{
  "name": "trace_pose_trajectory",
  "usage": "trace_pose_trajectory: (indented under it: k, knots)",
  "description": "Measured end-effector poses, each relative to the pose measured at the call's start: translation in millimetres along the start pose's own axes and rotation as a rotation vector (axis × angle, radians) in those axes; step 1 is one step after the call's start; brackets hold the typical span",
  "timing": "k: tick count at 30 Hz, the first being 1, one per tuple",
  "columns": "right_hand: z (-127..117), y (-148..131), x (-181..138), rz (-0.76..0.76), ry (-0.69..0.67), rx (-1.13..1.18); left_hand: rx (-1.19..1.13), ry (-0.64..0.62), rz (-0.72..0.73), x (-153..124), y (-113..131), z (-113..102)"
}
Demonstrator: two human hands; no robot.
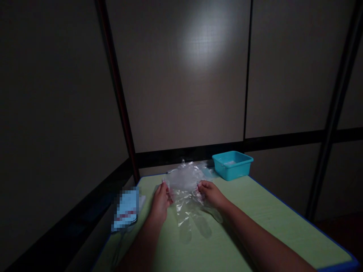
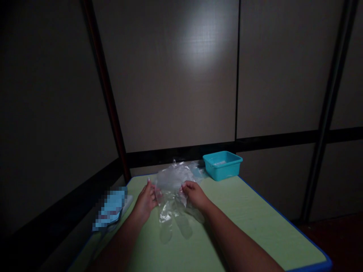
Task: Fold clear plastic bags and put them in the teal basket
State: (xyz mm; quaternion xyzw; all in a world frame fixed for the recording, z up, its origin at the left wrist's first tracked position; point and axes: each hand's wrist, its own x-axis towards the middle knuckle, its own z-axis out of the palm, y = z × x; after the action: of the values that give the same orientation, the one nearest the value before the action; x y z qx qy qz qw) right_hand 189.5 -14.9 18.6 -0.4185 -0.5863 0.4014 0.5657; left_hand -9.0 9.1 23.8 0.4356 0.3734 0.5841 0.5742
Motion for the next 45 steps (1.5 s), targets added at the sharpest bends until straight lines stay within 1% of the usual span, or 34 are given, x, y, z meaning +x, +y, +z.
trace_pose_trajectory:
  k: [3,5,6,8,10,11,13,15,16,17,21,22,26,28,30,34,36,37,39,41,45]
  knots:
    - [5,-4,-6,0.001,-0.120,0.014,0.001,-0.077,-0.136,-4,0,4]
    - [7,-6,-8,0.017,-0.177,0.034,0.023,-0.086,-0.155,-6,-2,7]
    - [7,-5,-8,0.027,-0.172,0.039,0.029,-0.073,-0.144,-7,-2,9]
    - [7,-3,-7,0.046,-0.096,0.029,0.016,-0.058,-0.112,-9,-2,12]
    - [5,0,-5,0.081,-0.004,0.011,-0.017,-0.108,-0.067,-12,1,14]
    - [5,1,-5,0.106,0.020,0.018,-0.029,-0.151,-0.048,-13,3,15]
    - [5,1,-5,0.144,0.008,0.063,-0.032,-0.262,-0.033,-17,7,17]
    - [6,0,-7,0.133,-0.051,0.117,-0.006,-0.356,-0.052,-19,8,18]
    - [6,-1,-8,0.107,-0.077,0.129,0.010,-0.386,-0.062,-19,8,17]
    - [7,-3,-8,0.075,-0.094,0.133,0.026,-0.388,-0.063,-19,8,17]
    - [5,-13,-10,-0.010,-0.106,0.109,0.178,-0.246,-0.038,-16,3,13]
    - [5,-16,-11,-0.022,-0.114,0.100,0.218,-0.234,-0.039,-16,2,13]
    - [6,-24,-12,-0.094,-0.162,0.010,0.292,-0.334,-0.027,-19,-4,20]
    - [7,-26,-13,-0.117,-0.182,-0.051,0.318,-0.308,0.001,-18,-8,21]
    - [7,-28,-12,-0.124,-0.168,-0.105,0.333,-0.216,0.013,-14,-10,20]
    - [3,-24,-9,-0.182,-0.059,-0.228,0.260,0.016,-0.013,-5,-7,9]
    - [1,-21,-6,-0.156,-0.027,-0.247,0.199,0.093,-0.015,-3,-1,4]
    - [0,-19,-5,-0.124,-0.021,-0.246,0.166,0.108,-0.013,-2,2,2]
    - [-1,-18,-4,-0.062,-0.027,-0.243,0.095,0.137,-0.019,-3,8,0]
    - [0,-20,-5,-0.036,-0.049,-0.228,0.019,0.138,-0.055,-4,12,2]
    - [3,-27,-10,-0.061,-0.121,-0.210,-0.072,0.028,-0.162,-7,7,9]
